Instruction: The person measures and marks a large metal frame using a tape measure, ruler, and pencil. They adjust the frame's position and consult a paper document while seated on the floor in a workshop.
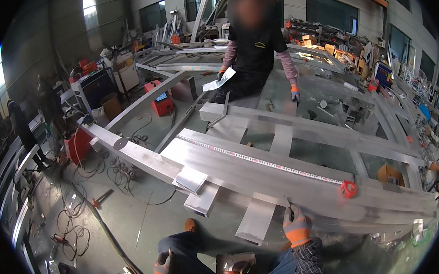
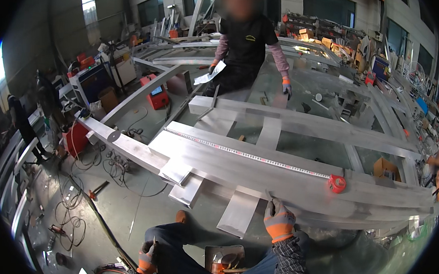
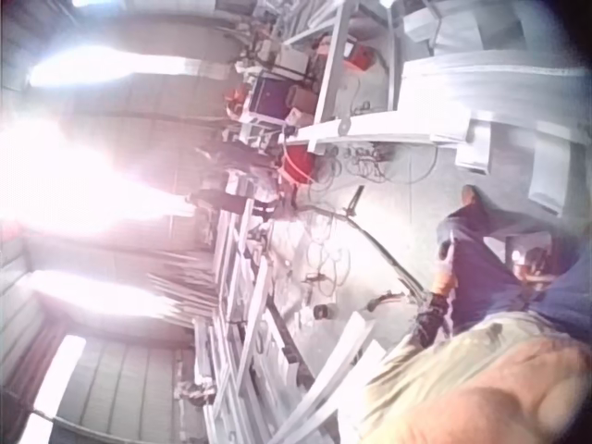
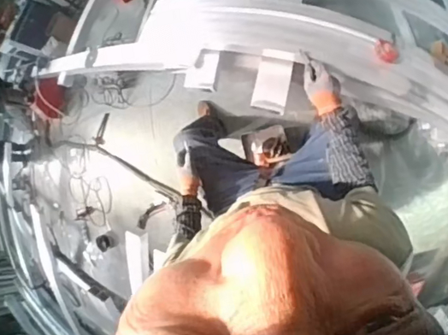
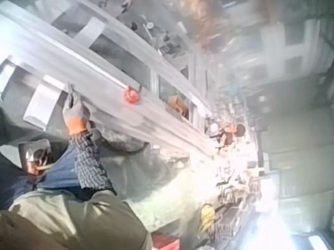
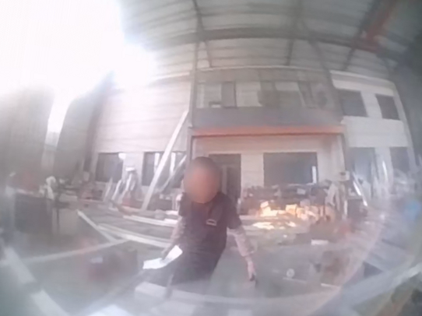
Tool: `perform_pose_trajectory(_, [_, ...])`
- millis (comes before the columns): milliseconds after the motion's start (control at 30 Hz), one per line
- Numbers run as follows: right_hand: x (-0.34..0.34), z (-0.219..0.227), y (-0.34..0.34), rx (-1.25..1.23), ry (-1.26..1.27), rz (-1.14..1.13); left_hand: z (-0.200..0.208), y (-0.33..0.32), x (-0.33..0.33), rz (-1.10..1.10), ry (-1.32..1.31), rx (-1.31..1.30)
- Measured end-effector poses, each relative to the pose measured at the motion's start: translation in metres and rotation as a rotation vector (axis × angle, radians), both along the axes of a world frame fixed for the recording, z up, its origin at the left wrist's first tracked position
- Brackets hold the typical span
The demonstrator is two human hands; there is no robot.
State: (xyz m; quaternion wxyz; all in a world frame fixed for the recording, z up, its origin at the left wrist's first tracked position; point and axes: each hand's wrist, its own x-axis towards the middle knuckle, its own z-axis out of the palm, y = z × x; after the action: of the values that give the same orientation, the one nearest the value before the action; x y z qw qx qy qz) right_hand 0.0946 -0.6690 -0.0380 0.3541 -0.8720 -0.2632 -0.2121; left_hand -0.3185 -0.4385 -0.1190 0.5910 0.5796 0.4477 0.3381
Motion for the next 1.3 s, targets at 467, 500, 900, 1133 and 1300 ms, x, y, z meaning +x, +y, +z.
perform_pose_trajectory(467, [-0.001, 0.001, 0.000, 0.025, 0.108, 0.000, -0.005, 0.000, 0.000, -0.101, 0.109, 0.303])
perform_pose_trajectory(500, [0.001, 0.000, -0.001, 0.027, 0.122, 0.002, 0.000, -0.003, 0.004, -0.065, 0.019, 0.165])
perform_pose_trajectory(900, [-0.136, 0.055, 0.009, 0.293, 1.196, 0.694, 0.124, -0.075, 0.085, -0.469, -0.113, -0.351])
perform_pose_trajectory(1133, [-0.164, 0.043, -0.001, 0.287, 1.519, 0.894, 0.149, -0.090, 0.083, -0.656, -0.012, -0.249])
perform_pose_trajectory(1300, [-0.173, 0.044, 0.004, 0.179, 1.080, 0.982, 0.151, -0.087, 0.078, -0.746, 0.001, -0.169])
